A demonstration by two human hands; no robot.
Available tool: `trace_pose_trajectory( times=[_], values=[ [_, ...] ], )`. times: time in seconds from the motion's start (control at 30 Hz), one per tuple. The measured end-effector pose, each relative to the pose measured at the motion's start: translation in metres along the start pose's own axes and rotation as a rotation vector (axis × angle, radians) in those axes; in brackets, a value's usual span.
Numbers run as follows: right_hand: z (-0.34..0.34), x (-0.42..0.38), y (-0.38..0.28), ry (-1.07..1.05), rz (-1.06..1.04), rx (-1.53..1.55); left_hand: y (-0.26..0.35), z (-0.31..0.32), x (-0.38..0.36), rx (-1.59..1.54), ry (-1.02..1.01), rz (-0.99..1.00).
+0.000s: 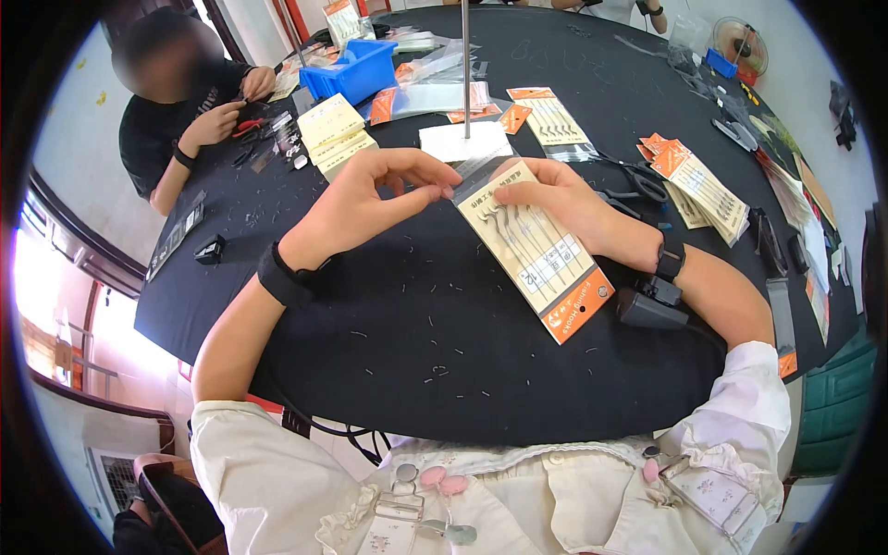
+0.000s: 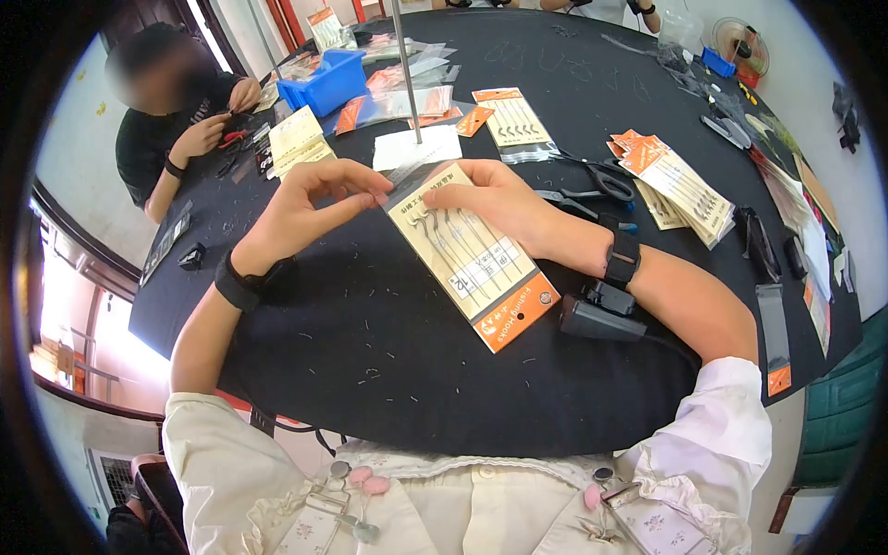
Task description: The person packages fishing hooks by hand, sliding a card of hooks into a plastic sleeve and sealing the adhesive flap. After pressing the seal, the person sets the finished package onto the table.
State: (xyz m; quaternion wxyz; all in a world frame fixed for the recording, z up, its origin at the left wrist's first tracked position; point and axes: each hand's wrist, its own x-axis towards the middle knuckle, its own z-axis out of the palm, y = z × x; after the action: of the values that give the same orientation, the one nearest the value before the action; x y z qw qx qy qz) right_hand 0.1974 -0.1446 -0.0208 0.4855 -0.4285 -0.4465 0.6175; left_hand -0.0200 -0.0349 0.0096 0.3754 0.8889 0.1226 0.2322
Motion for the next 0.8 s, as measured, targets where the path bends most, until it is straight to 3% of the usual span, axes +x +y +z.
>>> trace_pose_trajectory(
  times=[0.8],
  values=[
    [0.0014, -0.0011, 0.0007, -0.049, -0.034, -0.046, 0.0047, -0.0040, -0.0015, 0.019, -0.017, -0.060]
  ],
)
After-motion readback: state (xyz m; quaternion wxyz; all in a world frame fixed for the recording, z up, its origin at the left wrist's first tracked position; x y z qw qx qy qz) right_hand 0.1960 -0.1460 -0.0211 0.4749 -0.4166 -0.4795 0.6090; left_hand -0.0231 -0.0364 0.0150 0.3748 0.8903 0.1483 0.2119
